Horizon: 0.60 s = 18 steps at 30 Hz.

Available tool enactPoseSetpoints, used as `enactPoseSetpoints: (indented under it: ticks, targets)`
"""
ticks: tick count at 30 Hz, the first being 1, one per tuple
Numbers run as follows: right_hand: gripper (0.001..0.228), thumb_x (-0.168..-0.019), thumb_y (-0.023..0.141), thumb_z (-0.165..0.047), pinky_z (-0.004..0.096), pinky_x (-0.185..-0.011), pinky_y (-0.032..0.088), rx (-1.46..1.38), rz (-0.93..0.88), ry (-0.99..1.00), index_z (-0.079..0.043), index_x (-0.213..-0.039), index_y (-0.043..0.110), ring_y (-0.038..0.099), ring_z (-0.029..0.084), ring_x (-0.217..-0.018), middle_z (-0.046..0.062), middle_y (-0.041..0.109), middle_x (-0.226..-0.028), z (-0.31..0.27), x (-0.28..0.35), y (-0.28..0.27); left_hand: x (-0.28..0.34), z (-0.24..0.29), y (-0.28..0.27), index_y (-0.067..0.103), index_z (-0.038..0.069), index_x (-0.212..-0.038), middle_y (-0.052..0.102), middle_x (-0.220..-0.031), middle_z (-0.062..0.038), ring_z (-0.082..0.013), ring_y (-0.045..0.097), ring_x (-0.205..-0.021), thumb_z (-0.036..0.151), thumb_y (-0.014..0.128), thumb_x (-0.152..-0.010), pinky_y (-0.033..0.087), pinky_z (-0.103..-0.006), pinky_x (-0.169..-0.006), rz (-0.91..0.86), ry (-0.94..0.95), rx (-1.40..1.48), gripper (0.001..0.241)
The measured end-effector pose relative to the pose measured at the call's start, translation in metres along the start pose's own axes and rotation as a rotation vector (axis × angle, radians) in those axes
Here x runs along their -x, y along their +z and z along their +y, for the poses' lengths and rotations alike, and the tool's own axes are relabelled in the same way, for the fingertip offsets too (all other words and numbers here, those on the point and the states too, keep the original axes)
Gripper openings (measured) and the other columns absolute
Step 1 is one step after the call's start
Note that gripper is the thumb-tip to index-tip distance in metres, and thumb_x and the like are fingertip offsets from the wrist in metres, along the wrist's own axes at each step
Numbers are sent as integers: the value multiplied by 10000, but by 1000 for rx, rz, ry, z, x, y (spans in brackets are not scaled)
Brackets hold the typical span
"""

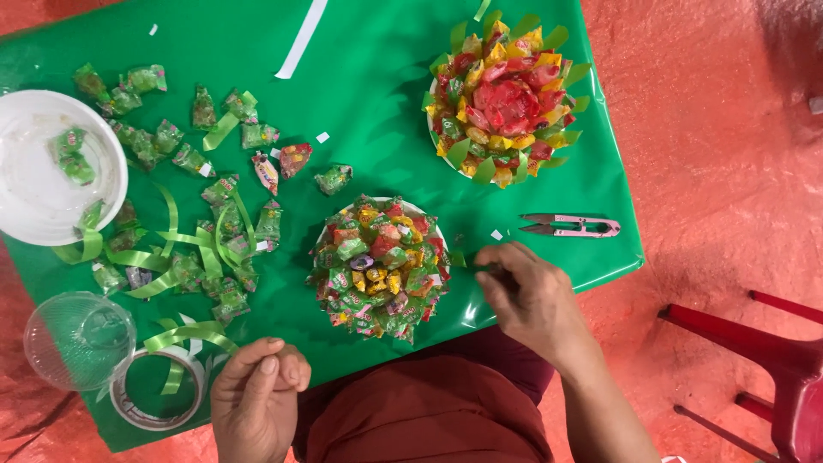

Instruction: The person assembles a candy bouquet by attaching individually wrapped candies to a central base using green ribbons. They repeatedly pick up candies, wrap them with ribbon, and secure them to the arrangement. A completed bouquet sits nearby on the green table.

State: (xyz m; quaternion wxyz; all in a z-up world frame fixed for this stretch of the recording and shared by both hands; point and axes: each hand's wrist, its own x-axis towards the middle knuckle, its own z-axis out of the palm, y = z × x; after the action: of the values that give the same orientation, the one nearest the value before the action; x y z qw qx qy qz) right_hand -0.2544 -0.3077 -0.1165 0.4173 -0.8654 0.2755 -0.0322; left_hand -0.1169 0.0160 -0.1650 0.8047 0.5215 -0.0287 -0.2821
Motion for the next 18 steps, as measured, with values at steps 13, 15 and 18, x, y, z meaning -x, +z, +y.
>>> enactPoseSetpoints:
  ticks: [13, 15, 18]
  targets:
    - [187, -963, 649, -242, 235, -740, 527, 30, 5, 13, -213, -1109, 761, 696, 58, -759, -54, 783, -1079, 71, 71, 21, 1, 137, -24, 729, 33, -1169, 632, -1243, -213, -415, 621, -1104, -51, 442, -1083, 499, -539, -992, 298, 807, -1535, 311]
    - [156, -1005, 634, -215, 243, -664, 426, -19, 64, 79, -177, -1082, 764, 516, 93, -633, -34, 656, -813, 34, 69, 18, -7, 136, -21, 783, 216, -1073, 693, -1197, 1, -239, 602, -1146, -59, 764, -892, 365, -388, -948, 278, 674, -1781, 330]
    - [177, -1029, 608, -191, 274, -685, 423, -114, 62, 39, -107, -1089, 752, 522, 131, -688, 21, 604, -823, 12, 65, 22, -15, 133, -14, 731, 260, -1100, 612, -1199, -25, -269, 587, -1170, 73, 836, -902, 398, -428, -850, 166, 712, -1919, 292]
